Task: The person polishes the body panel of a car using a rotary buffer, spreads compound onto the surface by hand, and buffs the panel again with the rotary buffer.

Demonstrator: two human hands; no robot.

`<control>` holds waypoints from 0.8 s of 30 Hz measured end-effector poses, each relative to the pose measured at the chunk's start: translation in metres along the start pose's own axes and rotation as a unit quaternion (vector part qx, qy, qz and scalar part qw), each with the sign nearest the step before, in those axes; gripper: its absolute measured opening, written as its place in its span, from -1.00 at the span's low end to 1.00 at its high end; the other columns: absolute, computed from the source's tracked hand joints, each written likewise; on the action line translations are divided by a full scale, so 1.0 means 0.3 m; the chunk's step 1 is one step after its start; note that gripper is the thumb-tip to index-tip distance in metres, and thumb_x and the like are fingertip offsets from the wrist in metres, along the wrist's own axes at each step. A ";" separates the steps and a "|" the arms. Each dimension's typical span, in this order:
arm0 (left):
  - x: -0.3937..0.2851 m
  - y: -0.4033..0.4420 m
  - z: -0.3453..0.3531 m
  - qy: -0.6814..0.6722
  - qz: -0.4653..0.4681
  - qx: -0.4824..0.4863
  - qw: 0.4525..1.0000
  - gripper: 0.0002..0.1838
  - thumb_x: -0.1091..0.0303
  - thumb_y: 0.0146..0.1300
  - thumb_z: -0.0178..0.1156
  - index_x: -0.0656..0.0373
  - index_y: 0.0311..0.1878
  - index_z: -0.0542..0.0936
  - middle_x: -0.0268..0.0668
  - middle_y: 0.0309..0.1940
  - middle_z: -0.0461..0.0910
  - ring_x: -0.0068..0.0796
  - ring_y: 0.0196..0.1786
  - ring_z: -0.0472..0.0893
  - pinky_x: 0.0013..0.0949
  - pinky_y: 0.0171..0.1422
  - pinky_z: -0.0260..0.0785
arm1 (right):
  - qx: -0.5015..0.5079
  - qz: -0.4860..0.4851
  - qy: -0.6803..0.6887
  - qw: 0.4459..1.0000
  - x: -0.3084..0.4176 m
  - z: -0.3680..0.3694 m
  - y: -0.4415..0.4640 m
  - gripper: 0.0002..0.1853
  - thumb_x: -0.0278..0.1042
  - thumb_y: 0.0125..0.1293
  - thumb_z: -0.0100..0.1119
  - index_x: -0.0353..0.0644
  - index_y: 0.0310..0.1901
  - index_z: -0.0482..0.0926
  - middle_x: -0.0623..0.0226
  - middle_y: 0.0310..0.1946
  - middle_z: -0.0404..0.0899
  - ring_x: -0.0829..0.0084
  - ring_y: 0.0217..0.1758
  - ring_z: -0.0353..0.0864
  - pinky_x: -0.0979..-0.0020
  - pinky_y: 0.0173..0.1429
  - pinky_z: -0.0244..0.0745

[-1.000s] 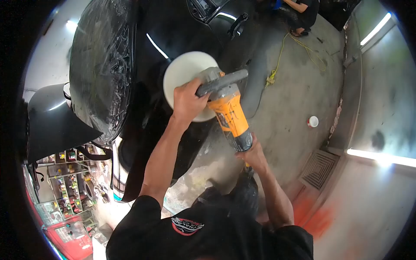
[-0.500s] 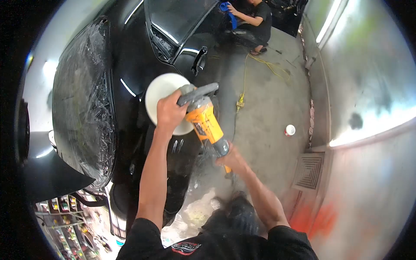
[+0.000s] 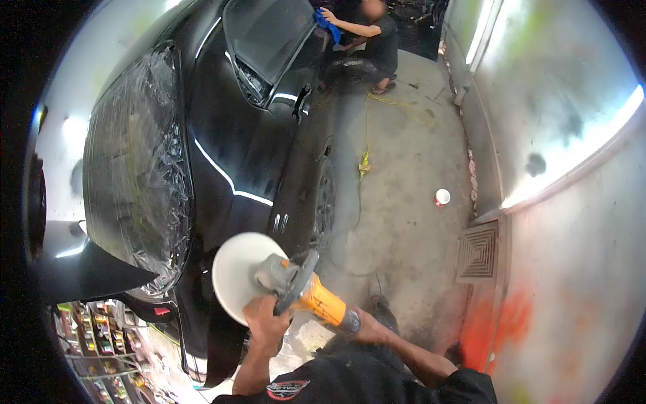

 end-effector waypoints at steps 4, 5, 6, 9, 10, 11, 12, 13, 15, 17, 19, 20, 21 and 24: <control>-0.067 -0.039 -0.023 -0.026 0.002 0.019 0.999 -0.75 0.50 -0.23 0.36 0.10 -0.59 0.41 -0.24 -0.66 0.42 -0.10 -0.62 0.45 -0.11 -0.51 0.27 | -0.005 -0.015 0.033 0.999 -0.030 0.035 -0.068 -0.03 -0.39 -0.17 0.67 -0.22 0.33 0.32 0.26 0.17 0.52 0.39 0.30 0.46 0.32 0.42 0.31; -0.078 -0.042 -0.021 -0.031 0.003 0.022 0.999 -0.74 0.50 -0.23 0.36 0.10 -0.60 0.41 -0.24 -0.67 0.42 -0.10 -0.62 0.45 -0.11 -0.51 0.27 | -0.010 -0.021 0.039 0.999 -0.033 0.036 -0.080 -0.03 -0.38 -0.16 0.68 -0.22 0.33 0.32 0.26 0.16 0.52 0.39 0.30 0.46 0.32 0.42 0.31; -0.086 -0.043 -0.016 -0.041 0.001 0.030 0.999 -0.75 0.51 -0.21 0.38 0.12 -0.59 0.43 -0.23 -0.66 0.44 -0.09 -0.61 0.47 -0.11 -0.50 0.27 | -0.010 -0.016 0.044 0.999 -0.033 0.032 -0.092 -0.03 -0.37 -0.16 0.68 -0.23 0.33 0.32 0.26 0.16 0.52 0.38 0.30 0.46 0.33 0.41 0.31; -0.108 -0.038 0.001 -0.060 0.004 0.040 0.997 -0.76 0.52 -0.18 0.40 0.15 -0.58 0.45 -0.22 -0.66 0.45 -0.09 -0.60 0.48 -0.12 -0.50 0.27 | -0.006 -0.005 0.049 0.999 -0.036 0.011 -0.120 -0.03 -0.36 -0.14 0.67 -0.23 0.34 0.31 0.24 0.16 0.52 0.37 0.29 0.47 0.33 0.41 0.31; -0.117 -0.035 0.007 -0.060 0.009 0.036 0.998 -0.75 0.51 -0.19 0.39 0.12 -0.59 0.44 -0.24 -0.68 0.43 -0.11 -0.62 0.47 -0.14 -0.51 0.27 | -0.005 -0.005 0.045 0.999 -0.048 0.004 -0.123 -0.03 -0.36 -0.14 0.67 -0.24 0.34 0.31 0.24 0.16 0.52 0.37 0.29 0.47 0.33 0.40 0.32; -0.126 -0.030 0.012 -0.059 0.015 0.032 0.998 -0.74 0.51 -0.20 0.38 0.10 -0.60 0.42 -0.27 -0.69 0.41 -0.14 -0.63 0.45 -0.15 -0.51 0.27 | -0.003 -0.004 0.041 0.999 -0.058 -0.002 -0.124 -0.03 -0.36 -0.14 0.67 -0.24 0.34 0.31 0.24 0.16 0.52 0.37 0.29 0.47 0.33 0.40 0.32; -0.133 -0.025 0.016 -0.058 0.016 0.034 0.998 -0.73 0.51 -0.19 0.38 0.10 -0.60 0.41 -0.27 -0.69 0.41 -0.14 -0.63 0.45 -0.15 -0.51 0.27 | -0.007 -0.009 0.038 0.999 -0.066 -0.007 -0.124 -0.03 -0.36 -0.14 0.64 -0.24 0.36 0.30 0.21 0.17 0.53 0.36 0.29 0.48 0.33 0.40 0.33; -0.140 -0.023 0.019 -0.057 0.017 0.037 0.998 -0.73 0.50 -0.18 0.39 0.10 -0.60 0.41 -0.27 -0.68 0.41 -0.13 -0.63 0.45 -0.16 -0.51 0.27 | -0.011 -0.013 0.036 0.999 -0.077 -0.008 -0.127 -0.03 -0.36 -0.15 0.61 -0.24 0.37 0.30 0.19 0.18 0.54 0.35 0.30 0.49 0.32 0.39 0.33; -0.149 -0.020 0.026 -0.055 0.015 0.044 0.997 -0.73 0.50 -0.16 0.39 0.10 -0.60 0.41 -0.26 -0.68 0.42 -0.13 -0.64 0.45 -0.16 -0.51 0.28 | -0.013 -0.017 0.037 0.999 -0.082 -0.014 -0.133 -0.02 -0.35 -0.14 0.61 -0.24 0.37 0.30 0.18 0.18 0.53 0.34 0.30 0.48 0.32 0.40 0.33; -0.149 -0.022 0.034 -0.053 0.007 0.051 0.997 -0.73 0.49 -0.14 0.39 0.10 -0.60 0.41 -0.26 -0.68 0.43 -0.13 -0.63 0.46 -0.16 -0.51 0.28 | -0.009 -0.016 0.042 0.999 -0.078 -0.020 -0.140 -0.02 -0.33 -0.13 0.67 -0.24 0.35 0.30 0.21 0.17 0.51 0.33 0.29 0.45 0.32 0.40 0.31; -0.147 -0.023 0.039 -0.051 0.002 0.067 0.996 -0.75 0.48 -0.14 0.43 0.15 -0.52 0.48 -0.21 -0.64 0.49 -0.09 -0.58 0.52 -0.13 -0.47 0.33 | -0.006 -0.017 0.021 1.000 -0.094 -0.030 -0.137 -0.01 -0.31 -0.13 0.67 -0.24 0.36 0.29 0.20 0.18 0.49 0.32 0.31 0.44 0.32 0.42 0.30; -0.147 -0.026 0.042 -0.049 -0.003 0.076 0.996 -0.75 0.47 -0.14 0.45 0.17 -0.48 0.51 -0.19 -0.62 0.52 -0.07 -0.55 0.55 -0.12 -0.45 0.35 | -0.003 -0.016 0.010 1.000 -0.100 -0.032 -0.137 0.00 -0.31 -0.13 0.67 -0.24 0.37 0.28 0.19 0.19 0.49 0.32 0.32 0.43 0.32 0.42 0.29; -0.149 -0.024 0.042 -0.048 0.004 0.074 0.996 -0.75 0.46 -0.14 0.45 0.17 -0.47 0.51 -0.19 -0.61 0.52 -0.08 -0.54 0.56 -0.11 -0.44 0.36 | -0.007 -0.020 0.007 1.000 -0.093 -0.035 -0.138 0.01 -0.30 -0.13 0.67 -0.23 0.38 0.27 0.21 0.20 0.48 0.33 0.33 0.42 0.31 0.43 0.28; -0.126 -0.028 0.071 -0.049 -0.011 0.067 0.996 -0.75 0.44 -0.11 0.45 0.17 -0.45 0.52 -0.17 -0.59 0.54 -0.07 -0.52 0.58 -0.10 -0.41 0.40 | 0.002 -0.036 0.045 0.998 -0.110 -0.050 -0.125 0.05 -0.29 -0.14 0.69 -0.21 0.41 0.24 0.27 0.22 0.46 0.35 0.35 0.39 0.29 0.45 0.25</control>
Point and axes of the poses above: each hand's wrist, its own y-axis towards the middle knuckle, its own z-axis out of the palm, x = y × z, the point moved 5 cm from there along y, towards the middle knuckle
